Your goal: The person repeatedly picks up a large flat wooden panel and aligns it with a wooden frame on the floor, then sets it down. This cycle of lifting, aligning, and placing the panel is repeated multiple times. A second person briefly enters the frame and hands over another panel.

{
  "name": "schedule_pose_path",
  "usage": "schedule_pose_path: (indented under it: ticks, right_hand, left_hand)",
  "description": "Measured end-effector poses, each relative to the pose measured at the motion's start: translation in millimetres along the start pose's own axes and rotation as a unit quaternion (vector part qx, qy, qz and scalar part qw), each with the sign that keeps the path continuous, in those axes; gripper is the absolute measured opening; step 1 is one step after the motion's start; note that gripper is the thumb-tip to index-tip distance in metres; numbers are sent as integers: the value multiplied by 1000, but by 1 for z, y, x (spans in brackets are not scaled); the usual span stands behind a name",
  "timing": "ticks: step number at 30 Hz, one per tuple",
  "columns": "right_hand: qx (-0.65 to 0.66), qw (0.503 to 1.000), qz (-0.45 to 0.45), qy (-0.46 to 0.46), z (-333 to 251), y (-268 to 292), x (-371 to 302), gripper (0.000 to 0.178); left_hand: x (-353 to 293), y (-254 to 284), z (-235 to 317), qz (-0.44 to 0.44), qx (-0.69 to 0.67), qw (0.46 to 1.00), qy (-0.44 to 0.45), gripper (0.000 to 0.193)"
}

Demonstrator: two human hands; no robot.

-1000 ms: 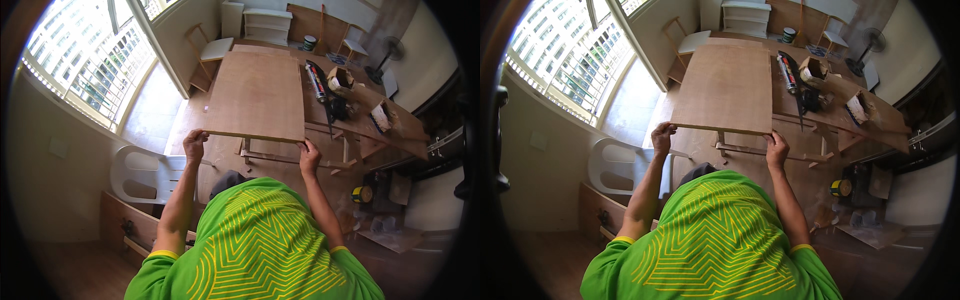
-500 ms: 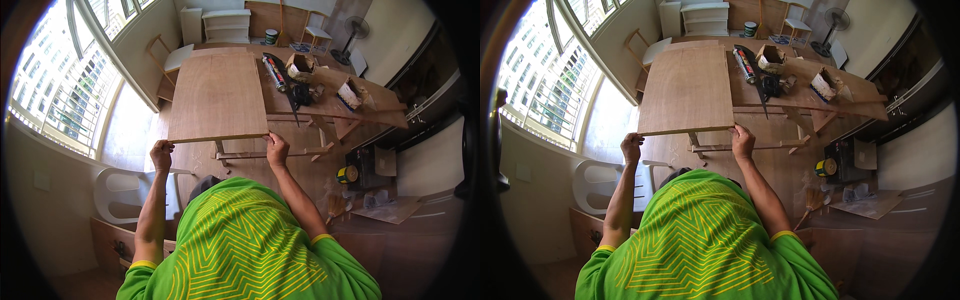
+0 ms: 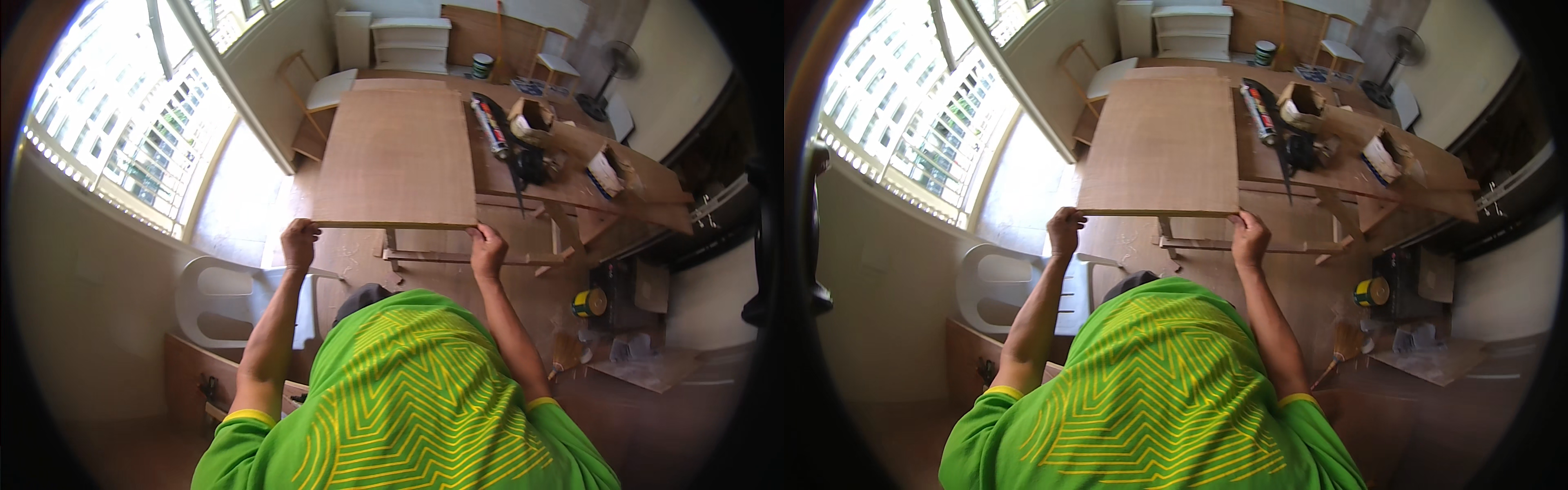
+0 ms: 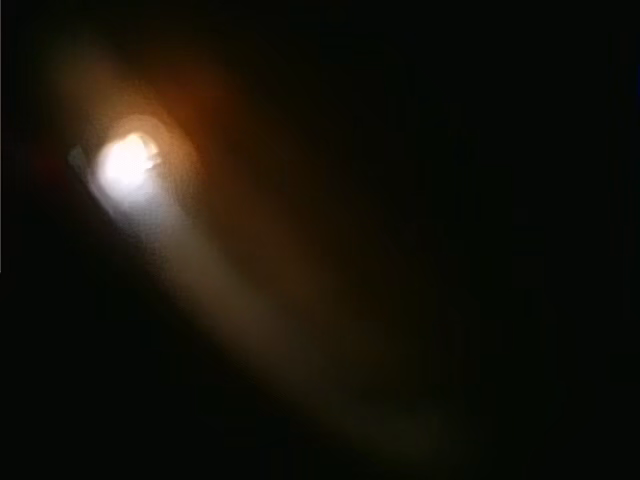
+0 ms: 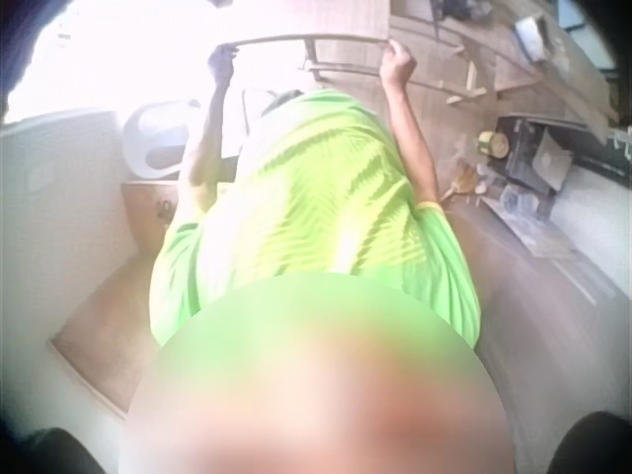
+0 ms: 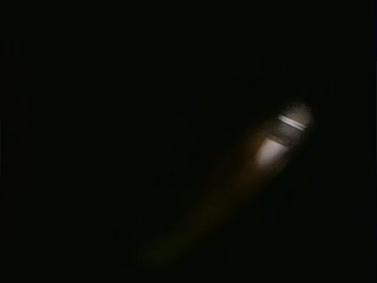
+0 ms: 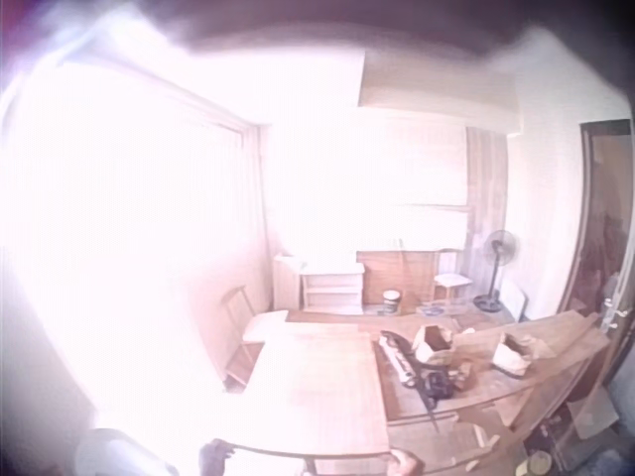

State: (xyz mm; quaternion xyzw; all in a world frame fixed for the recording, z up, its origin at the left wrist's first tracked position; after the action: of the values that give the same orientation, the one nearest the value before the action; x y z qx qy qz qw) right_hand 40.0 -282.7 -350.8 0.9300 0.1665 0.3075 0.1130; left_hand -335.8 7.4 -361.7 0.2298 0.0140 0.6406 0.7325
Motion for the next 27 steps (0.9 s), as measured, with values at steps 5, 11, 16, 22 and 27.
schedule_pose_path:
  ticks: [5, 11, 16, 22, 27]
  right_hand:
    - [-26, 1000, -14, -2, 1, -1, 4, 11]
    - [-14, 998, -39, -57, 12, -4, 3, 12]
    - [-19, 998, -38, -56, 16, -5, 2, 12]
    - [-15, 999, -25, -29, 17, -5, 0, 14]
    - [-3, 999, -27, -36, 18, -4, 1, 13]
  left_hand:
    - [-2, 0, 3, 8, 10, 1000, -3, 8]
    - [-7, 3, 8, 24, -4, 999, -26, 4]
    - [-7, 1, 2, 24, -23, 999, -25, 4]
    - [-9, -2, -4, 36, -7, 999, -14, 3]
    - [-10, -2, 8, 40, 70, 993, -92, 4]
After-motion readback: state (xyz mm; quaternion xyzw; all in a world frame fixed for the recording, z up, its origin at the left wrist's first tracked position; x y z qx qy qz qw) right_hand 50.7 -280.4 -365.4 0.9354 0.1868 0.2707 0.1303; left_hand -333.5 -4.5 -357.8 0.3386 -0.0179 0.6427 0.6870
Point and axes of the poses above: each hand's wrist, its own x-axis towards the middle knuckle, its own y-axis out of the back of the hand, z = x × y, the point moved 8 cm from there along x, towards the middle knuckle, and after that the axes turned 4 degrees about z, right-handed, at the moved point
